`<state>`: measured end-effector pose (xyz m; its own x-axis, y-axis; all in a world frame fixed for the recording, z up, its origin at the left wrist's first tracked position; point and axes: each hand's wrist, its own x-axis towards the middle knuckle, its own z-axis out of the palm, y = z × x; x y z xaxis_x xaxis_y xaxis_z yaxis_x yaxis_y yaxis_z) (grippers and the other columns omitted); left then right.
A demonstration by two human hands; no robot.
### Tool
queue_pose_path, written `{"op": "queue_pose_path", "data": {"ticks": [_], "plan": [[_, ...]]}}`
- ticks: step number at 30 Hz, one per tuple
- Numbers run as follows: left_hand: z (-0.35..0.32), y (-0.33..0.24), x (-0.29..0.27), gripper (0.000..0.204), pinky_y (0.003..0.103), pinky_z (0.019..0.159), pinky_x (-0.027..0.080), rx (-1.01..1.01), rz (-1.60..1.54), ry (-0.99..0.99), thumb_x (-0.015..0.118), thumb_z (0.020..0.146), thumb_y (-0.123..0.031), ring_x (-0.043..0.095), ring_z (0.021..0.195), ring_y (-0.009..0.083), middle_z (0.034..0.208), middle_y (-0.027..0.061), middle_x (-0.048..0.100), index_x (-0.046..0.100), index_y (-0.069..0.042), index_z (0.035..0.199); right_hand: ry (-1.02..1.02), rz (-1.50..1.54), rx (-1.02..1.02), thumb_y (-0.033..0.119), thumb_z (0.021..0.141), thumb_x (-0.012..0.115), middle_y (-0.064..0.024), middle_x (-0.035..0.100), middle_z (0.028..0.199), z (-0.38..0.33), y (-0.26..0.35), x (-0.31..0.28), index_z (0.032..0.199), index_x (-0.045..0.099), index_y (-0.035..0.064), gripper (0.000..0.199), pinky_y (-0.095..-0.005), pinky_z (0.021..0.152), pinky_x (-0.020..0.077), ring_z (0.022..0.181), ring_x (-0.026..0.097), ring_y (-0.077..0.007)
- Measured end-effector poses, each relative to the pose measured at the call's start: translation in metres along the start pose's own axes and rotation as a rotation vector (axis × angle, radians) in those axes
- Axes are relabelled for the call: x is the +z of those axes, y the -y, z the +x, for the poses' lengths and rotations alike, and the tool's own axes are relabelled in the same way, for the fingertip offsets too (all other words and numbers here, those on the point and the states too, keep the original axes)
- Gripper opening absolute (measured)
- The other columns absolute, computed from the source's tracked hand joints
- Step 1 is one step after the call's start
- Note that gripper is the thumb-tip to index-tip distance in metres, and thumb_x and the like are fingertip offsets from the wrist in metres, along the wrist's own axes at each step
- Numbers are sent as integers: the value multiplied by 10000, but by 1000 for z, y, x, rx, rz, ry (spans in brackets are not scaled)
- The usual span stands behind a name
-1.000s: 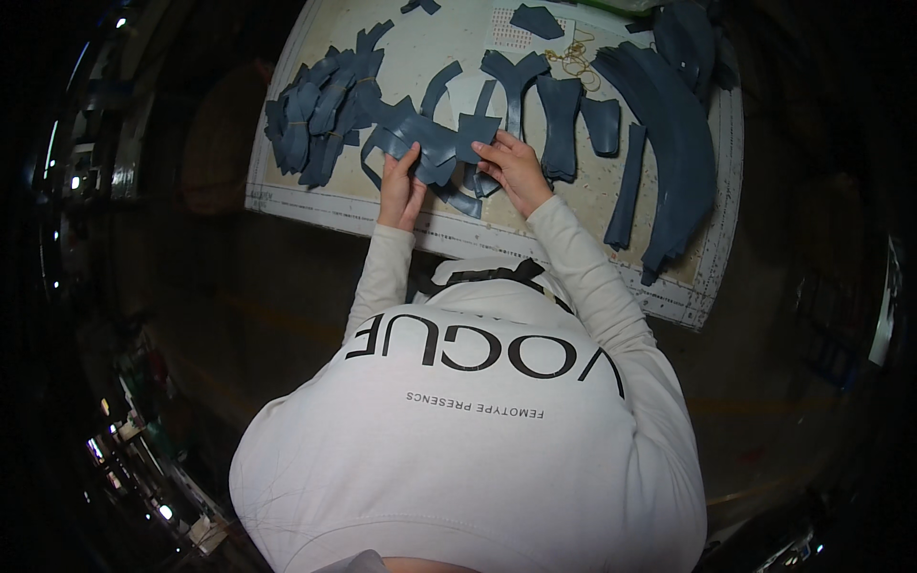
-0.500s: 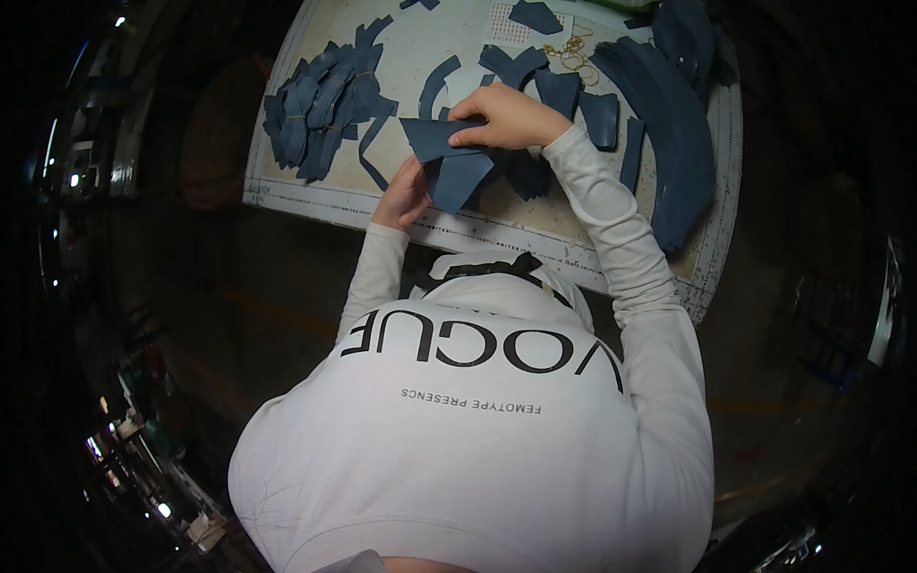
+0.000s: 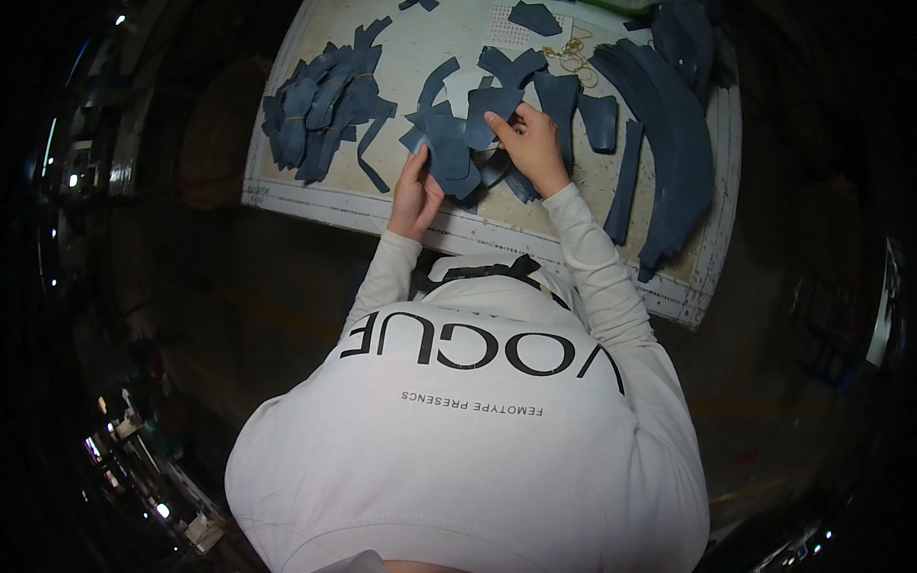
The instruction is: The person repeatedly picks up small dark gray fabric pieces from a table, folds or aligns them by hand, and places them into a growing stack. The person handles the pieces one at a time, occasionally adjusting the stack. No tools are used.
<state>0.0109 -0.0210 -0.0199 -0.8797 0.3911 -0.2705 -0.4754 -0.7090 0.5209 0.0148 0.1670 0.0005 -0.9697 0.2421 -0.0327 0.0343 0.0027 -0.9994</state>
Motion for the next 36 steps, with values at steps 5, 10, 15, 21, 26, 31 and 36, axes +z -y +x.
{"op": "queue_pose_path", "data": {"ticks": [5,10,15,21,26,31,36], "plan": [[3,8,6,334,336,944,436,-65,53,-20,413,962,-154,482,1156,197,1259,81,463,376,-51,1278,161,132,59,145,793,694,-28,627,687,-18,-12,7,863,621,-45,215,-216,532,450,584,553,-59],[-1,13,11,323,324,932,444,-83,126,-51,442,951,-142,503,1118,172,1215,76,493,396,-53,1257,48,-260,-107,80,716,725,-65,591,669,-25,-4,12,1074,584,75,385,-234,535,462,544,572,-110],[1,15,12,316,319,909,462,-45,275,-47,476,932,-114,526,1084,161,1165,67,530,411,-52,1235,-5,-298,-170,93,680,756,-57,574,674,-27,-5,12,1137,546,83,503,-240,542,469,547,581,-124],[3,16,17,346,327,882,486,-60,186,-62,502,917,-106,548,1060,170,1174,65,528,407,-76,1248,-99,-273,-32,130,698,755,-40,596,728,-24,-28,7,1042,572,-1,411,-232,541,471,572,589,-109],[4,19,29,372,370,868,501,-100,209,-16,467,926,-89,546,1080,237,1177,144,518,362,-56,1282,-120,34,54,129,783,695,-35,603,786,-17,-24,-25,958,587,2,242,-209,538,474,641,587,-75],[14,25,25,382,415,855,504,-180,287,2,418,937,-111,544,1082,283,1184,202,507,322,-46,1301,-370,-68,37,102,815,658,-39,616,842,6,-15,-92,968,580,-10,205,-202,548,477,696,573,-69],[24,36,17,366,410,855,503,-255,298,-80,411,926,-98,554,1057,285,1172,213,512,343,-13,1276,-406,72,244,82,803,666,-72,619,858,9,-27,-125,1017,580,-31,257,-207,572,495,682,571,-93]]}}
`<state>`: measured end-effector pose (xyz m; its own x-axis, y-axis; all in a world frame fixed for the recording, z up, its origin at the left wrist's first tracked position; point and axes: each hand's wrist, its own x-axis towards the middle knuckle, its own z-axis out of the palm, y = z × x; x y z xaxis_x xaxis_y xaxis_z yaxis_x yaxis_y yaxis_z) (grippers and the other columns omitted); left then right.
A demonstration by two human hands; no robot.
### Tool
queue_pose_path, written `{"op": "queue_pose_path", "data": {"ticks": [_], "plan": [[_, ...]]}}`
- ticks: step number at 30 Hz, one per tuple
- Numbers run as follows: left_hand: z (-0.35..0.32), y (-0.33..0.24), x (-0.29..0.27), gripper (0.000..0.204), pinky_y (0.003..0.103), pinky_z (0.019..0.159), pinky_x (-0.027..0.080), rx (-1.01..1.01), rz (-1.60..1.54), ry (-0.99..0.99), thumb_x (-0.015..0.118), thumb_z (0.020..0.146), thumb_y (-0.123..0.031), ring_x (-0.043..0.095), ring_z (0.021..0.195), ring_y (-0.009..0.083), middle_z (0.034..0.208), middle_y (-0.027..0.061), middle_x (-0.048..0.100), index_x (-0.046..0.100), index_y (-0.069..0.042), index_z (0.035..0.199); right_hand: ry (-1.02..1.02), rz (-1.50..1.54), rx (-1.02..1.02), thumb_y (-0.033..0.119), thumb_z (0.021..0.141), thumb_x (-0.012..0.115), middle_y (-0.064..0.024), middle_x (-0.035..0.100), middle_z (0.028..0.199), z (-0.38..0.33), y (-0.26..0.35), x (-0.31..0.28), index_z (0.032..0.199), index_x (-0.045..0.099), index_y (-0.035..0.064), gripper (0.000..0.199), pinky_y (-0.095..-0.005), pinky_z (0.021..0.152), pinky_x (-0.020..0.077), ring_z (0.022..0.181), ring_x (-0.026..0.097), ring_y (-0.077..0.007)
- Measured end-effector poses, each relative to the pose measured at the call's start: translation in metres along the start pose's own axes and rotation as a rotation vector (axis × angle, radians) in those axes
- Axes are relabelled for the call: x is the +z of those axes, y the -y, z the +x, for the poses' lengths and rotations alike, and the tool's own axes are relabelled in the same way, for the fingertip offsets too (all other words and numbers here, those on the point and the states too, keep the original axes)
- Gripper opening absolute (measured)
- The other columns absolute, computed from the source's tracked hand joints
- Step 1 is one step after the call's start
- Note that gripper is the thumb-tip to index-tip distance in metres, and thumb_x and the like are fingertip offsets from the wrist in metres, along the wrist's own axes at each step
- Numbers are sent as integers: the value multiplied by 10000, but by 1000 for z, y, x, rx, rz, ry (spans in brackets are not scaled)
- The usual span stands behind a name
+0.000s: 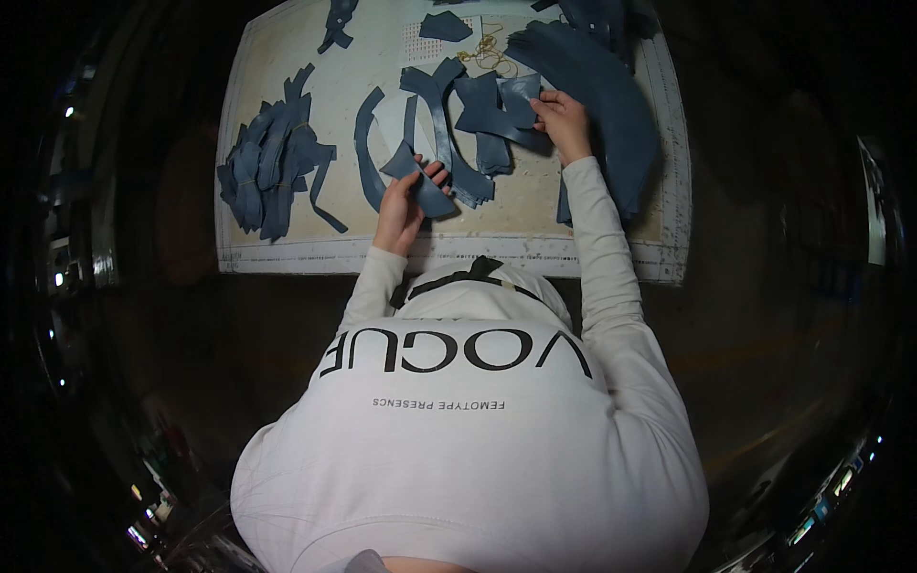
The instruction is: The person repeatedly picks up small dark gray fabric pieces from a table, folds or aligns them by hand, and places them into a growing stack. The person handles the pieces one at a time, occasionally adjusting the stack. No tools are used.
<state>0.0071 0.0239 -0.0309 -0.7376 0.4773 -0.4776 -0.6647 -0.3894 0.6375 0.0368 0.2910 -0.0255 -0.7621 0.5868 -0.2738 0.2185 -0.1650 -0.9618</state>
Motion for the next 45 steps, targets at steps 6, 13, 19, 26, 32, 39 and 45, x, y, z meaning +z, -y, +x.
{"op": "queue_pose_path", "data": {"ticks": [6,13,19,26,32,39,45], "plan": [[-7,7,26,327,358,857,496,-176,40,112,468,924,-158,585,1011,241,1099,175,563,443,46,1179,1,281,103,91,821,652,-15,568,828,-28,-2,10,954,565,24,172,-199,595,472,660,530,-67],[3,14,47,200,269,760,505,-58,-43,38,595,883,-264,603,881,128,902,35,622,584,-74,943,146,261,123,113,826,650,2,588,786,-76,7,31,953,560,47,169,-175,564,455,663,536,-47],[-5,-11,20,130,208,621,440,38,190,-54,594,879,-222,561,723,52,812,-32,597,569,-101,919,-155,-302,-186,108,826,631,-53,625,838,-20,0,0,996,594,3,203,-219,575,492,726,592,-92],[-16,-24,-1,165,224,664,429,110,112,-88,597,874,-190,564,797,82,875,6,593,555,-74,983,-223,-701,-341,136,738,681,-137,635,834,14,-18,-2,960,625,48,246,-352,699,508,745,637,-278],[-18,-18,-3,277,215,681,430,152,217,-88,596,871,-129,562,851,98,977,42,585,520,-35,1120,-323,-974,-546,164,698,719,-190,534,1062,-2,-15,24,1211,490,97,566,-385,792,483,947,565,-346],[-22,-23,17,460,239,780,454,271,238,-17,573,870,-52,553,938,103,1104,57,553,403,-20,1297,-268,-962,-576,161,709,715,-196,489,1142,-6,-15,35,1262,440,108,620,-405,837,463,1042,515,-357],[-15,-25,23,495,207,742,450,350,246,27,573,864,-32,551,882,83,1059,39,554,385,-46,1322,65,-516,-545,202,772,700,-95,612,903,-41,-5,47,1028,607,30,322,-314,715,473,774,597,-211]]}}
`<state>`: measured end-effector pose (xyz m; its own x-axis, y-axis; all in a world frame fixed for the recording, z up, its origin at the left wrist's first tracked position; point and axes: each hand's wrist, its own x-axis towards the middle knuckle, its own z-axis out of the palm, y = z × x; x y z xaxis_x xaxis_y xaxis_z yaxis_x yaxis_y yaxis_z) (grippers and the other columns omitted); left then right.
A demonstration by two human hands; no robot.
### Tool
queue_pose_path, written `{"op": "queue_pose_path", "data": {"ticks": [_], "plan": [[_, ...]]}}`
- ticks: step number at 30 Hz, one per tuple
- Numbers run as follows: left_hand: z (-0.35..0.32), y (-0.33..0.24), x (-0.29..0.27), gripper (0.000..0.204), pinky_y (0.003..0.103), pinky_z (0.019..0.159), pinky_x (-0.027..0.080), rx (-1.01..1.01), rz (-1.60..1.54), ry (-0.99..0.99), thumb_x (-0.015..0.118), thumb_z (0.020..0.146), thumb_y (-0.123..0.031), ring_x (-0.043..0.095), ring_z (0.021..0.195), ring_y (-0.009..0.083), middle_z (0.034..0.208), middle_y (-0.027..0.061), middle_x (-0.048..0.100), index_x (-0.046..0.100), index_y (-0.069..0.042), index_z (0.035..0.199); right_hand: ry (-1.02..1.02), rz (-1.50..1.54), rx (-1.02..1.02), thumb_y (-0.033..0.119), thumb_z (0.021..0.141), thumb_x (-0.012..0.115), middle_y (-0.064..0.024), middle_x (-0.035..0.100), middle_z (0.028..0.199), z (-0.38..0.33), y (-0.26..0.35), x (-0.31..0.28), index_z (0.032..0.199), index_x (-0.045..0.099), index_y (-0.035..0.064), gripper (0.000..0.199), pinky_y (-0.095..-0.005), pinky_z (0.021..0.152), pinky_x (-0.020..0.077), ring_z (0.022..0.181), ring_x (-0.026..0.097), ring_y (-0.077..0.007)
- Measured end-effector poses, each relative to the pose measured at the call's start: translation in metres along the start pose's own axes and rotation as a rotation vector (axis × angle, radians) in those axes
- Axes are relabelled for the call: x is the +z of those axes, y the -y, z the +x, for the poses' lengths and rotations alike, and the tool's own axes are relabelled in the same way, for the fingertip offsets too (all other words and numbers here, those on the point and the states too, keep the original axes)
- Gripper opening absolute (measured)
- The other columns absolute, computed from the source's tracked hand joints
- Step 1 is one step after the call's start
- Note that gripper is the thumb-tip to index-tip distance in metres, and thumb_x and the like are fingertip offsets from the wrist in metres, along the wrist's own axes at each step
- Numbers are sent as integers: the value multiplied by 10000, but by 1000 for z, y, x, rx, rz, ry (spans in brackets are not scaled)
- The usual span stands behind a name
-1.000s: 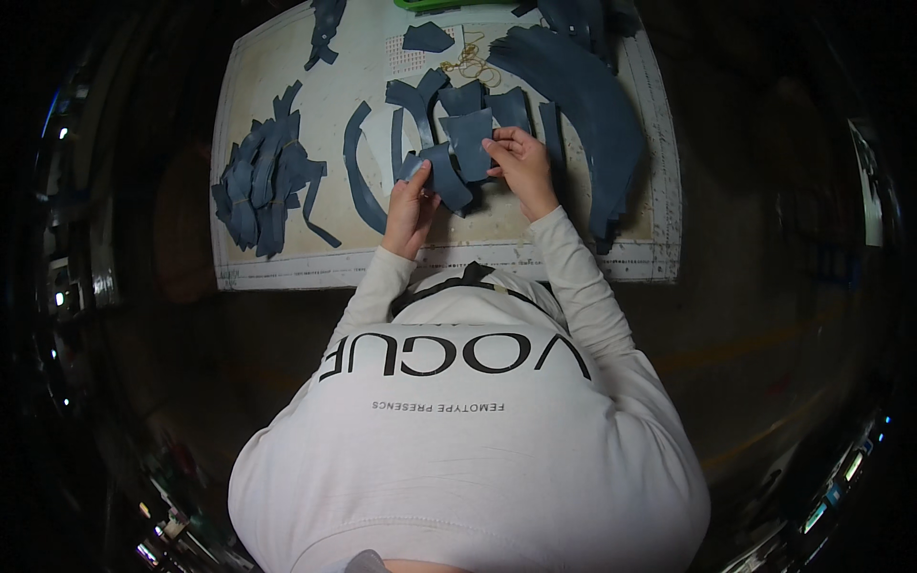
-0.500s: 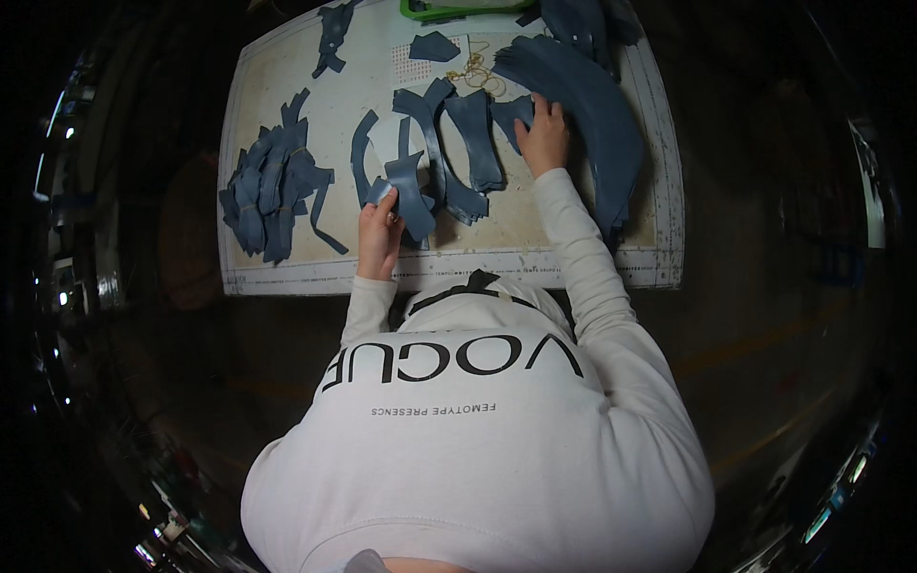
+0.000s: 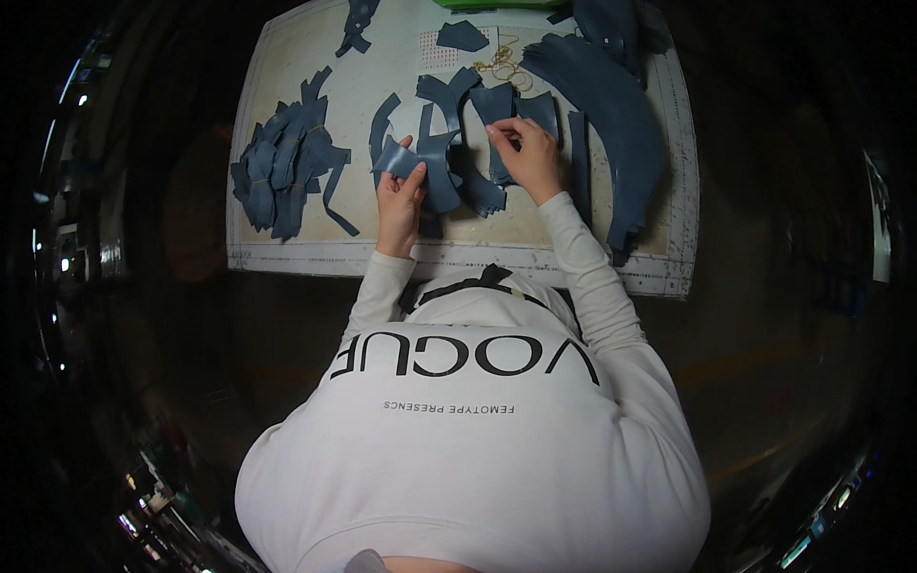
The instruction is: The person repeatedly picks up small dark gray fabric pieces from a table, folds or aligns them by hand, and places them into a growing stack. The person handles the pieces one at a time, occasionally adjusting the stack. No tools are used.
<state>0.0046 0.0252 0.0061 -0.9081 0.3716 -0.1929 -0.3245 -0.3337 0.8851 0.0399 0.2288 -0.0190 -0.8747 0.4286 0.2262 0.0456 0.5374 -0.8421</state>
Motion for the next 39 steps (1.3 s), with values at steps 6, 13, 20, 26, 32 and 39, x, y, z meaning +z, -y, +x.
{"op": "queue_pose_path", "data": {"ticks": [6,13,20,26,32,39], "plan": [[5,6,8,499,175,475,275,-106,129,36,604,855,-42,328,550,-2,789,-64,533,408,-39,1314,170,604,246,146,825,663,-19,627,816,-21,24,23,964,608,-25,227,-188,642,447,702,551,-45],[-4,-8,-4,459,341,829,520,-56,30,180,506,910,-74,623,947,226,1047,132,600,292,-92,1315,133,809,268,42,843,617,15,553,899,-10,35,-12,1182,549,5,348,-153,764,419,830,524,-37],[-3,-6,-6,366,293,731,526,-311,-208,199,339,982,-331,619,896,194,1061,80,569,377,-100,1264,292,798,143,7,843,591,8,551,894,-24,54,0,1186,570,26,345,-159,745,433,791,511,-37],[-8,-3,2,316,274,724,517,-181,-125,185,323,988,-318,598,922,167,1051,53,564,418,-107,1204,112,373,36,2,800,617,-73,610,835,-39,58,21,1091,622,25,292,-204,628,496,678,591,-97],[-5,-4,1,265,269,728,513,-181,-119,179,347,984,-282,589,925,151,1054,42,561,426,-112,1170,-5,212,-123,54,784,633,-85,592,801,-36,55,15,968,678,30,191,-272,600,483,686,597,-185],[0,8,3,253,289,759,514,-275,-138,206,356,982,-284,589,900,147,1031,43,563,428,-122,1164,80,20,-174,104,760,664,-93,608,808,-29,47,11,874,684,27,139,-303,585,467,690,602,-214]]}}
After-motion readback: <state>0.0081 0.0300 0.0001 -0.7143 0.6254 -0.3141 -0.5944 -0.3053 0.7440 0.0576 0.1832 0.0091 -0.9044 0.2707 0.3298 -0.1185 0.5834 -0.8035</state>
